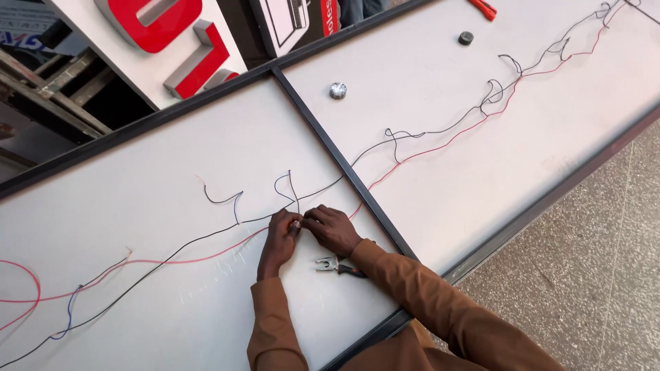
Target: The person strips the insulation from the ends of red, blue, and black wires using pliers. They then twist the exposed strands of different colored wires together to create connections on a white work surface.
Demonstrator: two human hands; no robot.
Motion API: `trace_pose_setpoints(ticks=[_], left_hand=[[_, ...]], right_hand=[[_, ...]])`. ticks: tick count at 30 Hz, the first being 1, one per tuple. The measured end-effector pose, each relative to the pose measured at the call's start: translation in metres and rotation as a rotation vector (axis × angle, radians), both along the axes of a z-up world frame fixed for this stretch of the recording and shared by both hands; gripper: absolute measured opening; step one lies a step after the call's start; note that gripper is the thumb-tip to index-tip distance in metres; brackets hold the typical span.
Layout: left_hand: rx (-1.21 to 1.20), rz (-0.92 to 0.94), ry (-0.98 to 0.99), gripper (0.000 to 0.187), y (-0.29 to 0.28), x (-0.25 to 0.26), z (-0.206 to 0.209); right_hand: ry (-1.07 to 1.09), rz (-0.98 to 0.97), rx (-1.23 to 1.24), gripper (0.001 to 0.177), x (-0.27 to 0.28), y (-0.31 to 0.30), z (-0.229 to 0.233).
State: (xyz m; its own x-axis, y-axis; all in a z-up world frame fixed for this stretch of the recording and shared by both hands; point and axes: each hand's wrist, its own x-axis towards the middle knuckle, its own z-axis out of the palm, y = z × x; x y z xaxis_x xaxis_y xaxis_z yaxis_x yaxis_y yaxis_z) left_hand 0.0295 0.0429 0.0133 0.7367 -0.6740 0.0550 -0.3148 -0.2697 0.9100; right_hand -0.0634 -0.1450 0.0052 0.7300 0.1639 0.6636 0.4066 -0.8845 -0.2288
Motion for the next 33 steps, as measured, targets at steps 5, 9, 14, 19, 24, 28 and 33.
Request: trace_pose_setpoints(ticks=[5,9,14,19,24,28,33], left_hand=[[-0.027,0.076,-0.062,0.013,0.000,-0.009,0.002],[-0.085,0.203,-0.222,0.011,-0.003,-0.008,-0.018],[-0.134,0.288,-0.359,0.007,-0.005,-0.012,-0.027],[-0.134,0.301,-0.366,0.007,-0.009,-0.013,-0.031],[-0.176,0.292,-0.292,0.010,-0.006,-0.016,-0.016],[-0.194,0.291,-0.306,0.009,-0.008,-0.012,-0.022],[-0.273,0.291,-0.335,0.014,-0.007,-0.010,-0.021]], right_hand=[[0.179,-0.047,0.073,0.009,0.001,0.003,0.016],[0.618,-0.123,0.437,0.017,0.024,-0.001,0.015],[0.750,-0.113,0.839,0.019,0.040,-0.005,-0.021],[0.617,-0.247,0.600,0.021,0.015,0.016,0.009],[0.442,-0.230,0.238,0.012,0.011,0.017,0.005],[0.541,-0.204,0.173,0.016,0.020,0.002,-0.003],[1.163,0.130,1.231,0.029,0.035,-0.020,0.002]])
